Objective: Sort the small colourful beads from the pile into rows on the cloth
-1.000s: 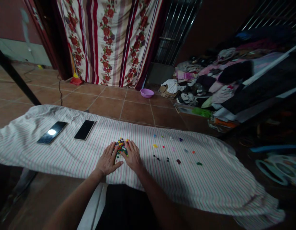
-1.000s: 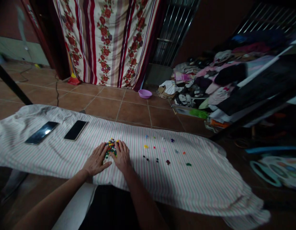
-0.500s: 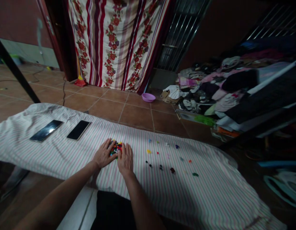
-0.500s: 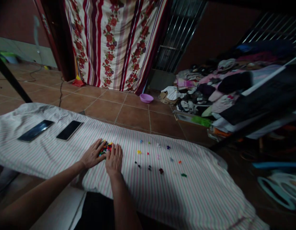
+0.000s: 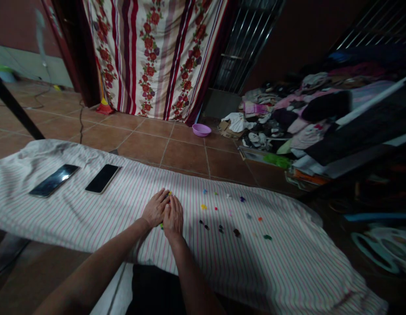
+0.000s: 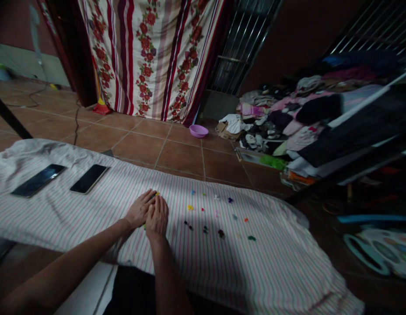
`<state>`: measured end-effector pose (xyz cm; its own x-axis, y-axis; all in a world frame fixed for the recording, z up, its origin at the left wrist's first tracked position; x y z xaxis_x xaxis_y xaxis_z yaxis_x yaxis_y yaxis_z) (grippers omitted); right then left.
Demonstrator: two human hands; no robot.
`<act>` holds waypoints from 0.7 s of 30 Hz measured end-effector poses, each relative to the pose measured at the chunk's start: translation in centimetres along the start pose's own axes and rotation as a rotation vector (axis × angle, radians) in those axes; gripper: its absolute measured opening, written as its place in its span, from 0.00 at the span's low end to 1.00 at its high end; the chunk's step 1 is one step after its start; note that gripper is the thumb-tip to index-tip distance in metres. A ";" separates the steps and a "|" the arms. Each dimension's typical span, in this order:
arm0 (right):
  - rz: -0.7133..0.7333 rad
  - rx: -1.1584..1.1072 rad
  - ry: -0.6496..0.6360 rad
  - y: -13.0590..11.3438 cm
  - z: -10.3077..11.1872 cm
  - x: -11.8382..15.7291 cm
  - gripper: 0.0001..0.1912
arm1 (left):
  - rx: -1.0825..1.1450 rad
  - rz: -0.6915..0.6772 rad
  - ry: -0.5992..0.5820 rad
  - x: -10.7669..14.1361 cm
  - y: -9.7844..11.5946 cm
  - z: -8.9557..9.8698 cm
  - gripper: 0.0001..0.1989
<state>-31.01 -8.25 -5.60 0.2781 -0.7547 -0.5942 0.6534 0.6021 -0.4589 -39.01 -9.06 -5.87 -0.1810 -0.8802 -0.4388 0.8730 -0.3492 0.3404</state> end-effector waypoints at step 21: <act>-0.282 -0.274 0.016 3.4 1.3 0.1 0.30 | -0.143 0.072 0.110 5.7 0.9 1.5 0.41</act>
<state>-27.82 -6.66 -6.37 0.1022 -0.8975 -0.4290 0.4894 0.4209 -0.7638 -39.87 -14.90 -6.86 -0.0718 -0.8582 -0.5082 0.9389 -0.2301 0.2558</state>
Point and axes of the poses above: each hand's wrist, its own x-axis away from the middle knuckle, its own z-axis out of the back of the hand, y = z × x, the point moved 9 cm from there along -x, towards the middle knuckle, and after that the axes turned 9 degrees about x, right-handed, at the moved point
